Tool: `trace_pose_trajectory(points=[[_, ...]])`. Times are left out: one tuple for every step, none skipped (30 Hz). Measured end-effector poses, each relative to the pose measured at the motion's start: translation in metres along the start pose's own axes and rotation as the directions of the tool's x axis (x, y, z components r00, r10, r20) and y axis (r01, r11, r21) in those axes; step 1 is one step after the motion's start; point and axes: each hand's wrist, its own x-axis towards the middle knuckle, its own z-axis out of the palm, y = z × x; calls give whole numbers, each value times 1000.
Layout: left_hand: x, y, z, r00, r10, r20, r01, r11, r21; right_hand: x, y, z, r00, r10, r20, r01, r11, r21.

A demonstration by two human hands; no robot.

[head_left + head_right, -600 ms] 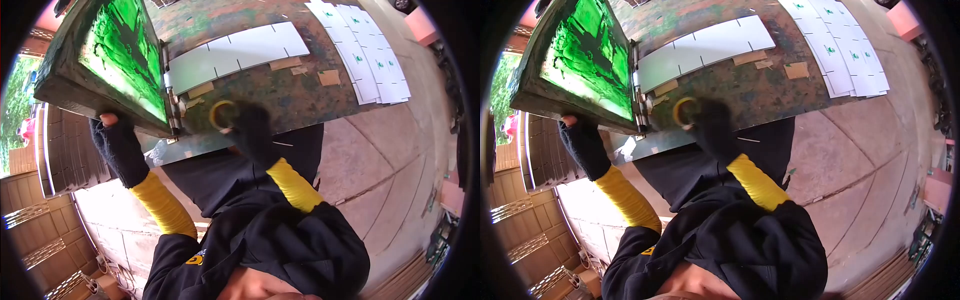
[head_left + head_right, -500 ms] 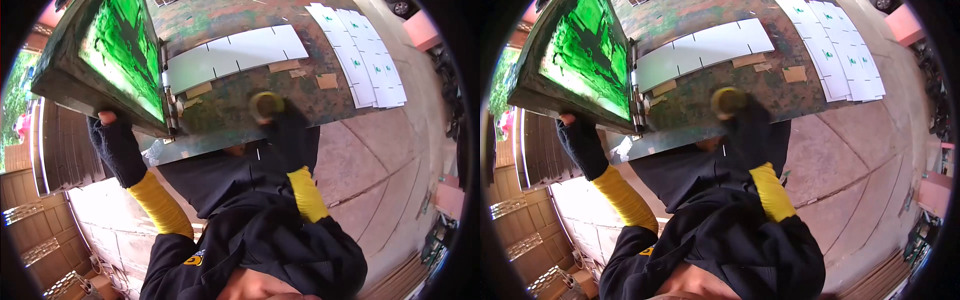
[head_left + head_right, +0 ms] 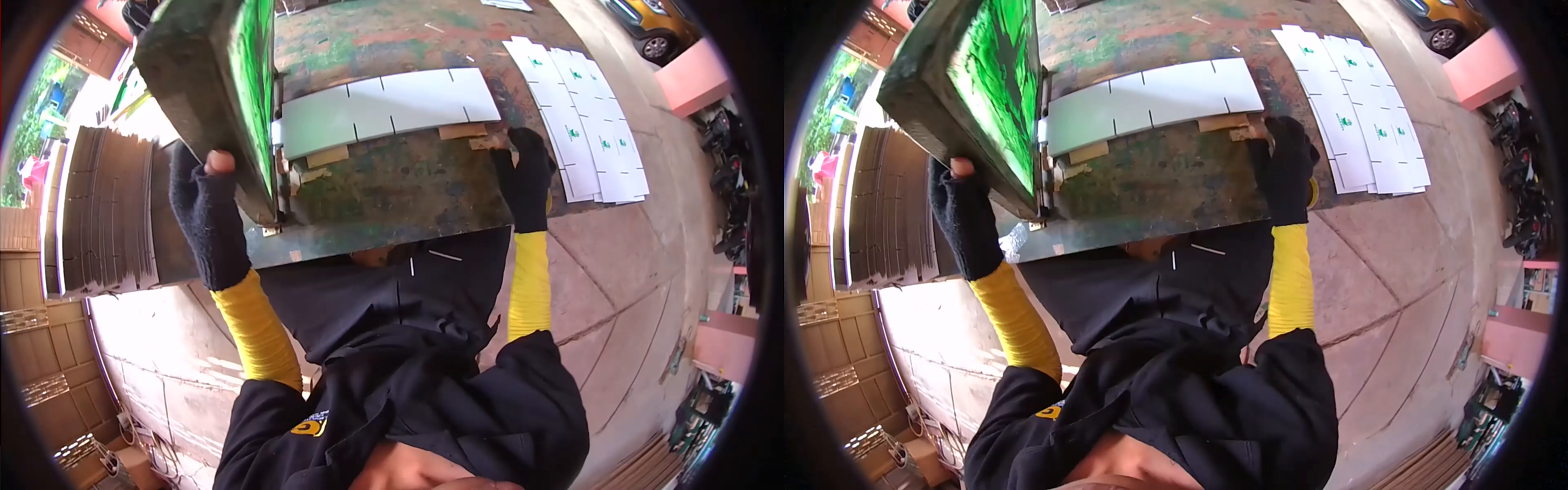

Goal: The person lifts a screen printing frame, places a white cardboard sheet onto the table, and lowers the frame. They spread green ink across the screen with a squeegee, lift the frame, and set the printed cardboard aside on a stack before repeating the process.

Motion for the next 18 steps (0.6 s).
trace_pose_trajectory(points=[[3,0,1,1000,-19,3,19,1000,-10,13,-10,-9,996,66,66,-82,961,265],[8,2,5,1000,2,-5,-3,1000,-18,33,-28,-23,984,98,147,-160,846,508],[9,5,7,1000,22,-14,-22,1000,-13,47,-47,-42,962,105,251,-256,666,701],[5,6,10,1000,22,-14,-22,1000,-3,59,-73,-87,945,22,325,-276,586,762],[-1,5,13,1000,18,-4,-18,1000,5,60,-98,-123,920,-57,388,-309,502,808],[-3,1,13,1000,8,18,-8,1000,-2,49,-118,-125,945,-176,277,-314,-239,919],[-3,-6,4,1000,10,3,-10,1000,-5,83,-140,-152,899,-409,159,-303,-314,900],[-1,-13,-5,1000,9,-5,-9,1000,-8,75,-133,-157,912,-374,171,-294,-302,907],[0,-18,-6,1000,7,-13,-7,1000,-13,63,-130,-167,924,-331,191,-284,-264,922],[2,-20,-1,1000,-5,23,6,1000,-25,55,-128,-173,935,-290,206,-275,-224,935],[4,-19,2,999,19,29,-20,1000,20,48,-128,-176,942,-254,220,-271,-187,944],[4,-16,3,999,42,28,-44,996,72,42,-131,-177,946,-222,236,-274,-157,949],[4,-14,4,997,72,20,-74,989,126,38,-135,-175,948,-200,248,-276,-131,952],[4,-11,6,997,72,28,-75,989,128,36,-140,-172,950,-182,253,-275,-110,955],[5,-8,10,995,91,34,-95,988,121,34,-145,-169,952,-167,256,-273,-88,958],[4,-6,14,993,109,38,-112,988,109,33,-148,-169,953,-153,261,-273,-63,960],[2,-6,18,991,124,40,-127,987,93,30,-152,-170,953,-140,268,-274,-32,961],[2,-8,18,992,121,44,-125,989,84,25,-156,-174,954,-126,273,-275,0,961]])
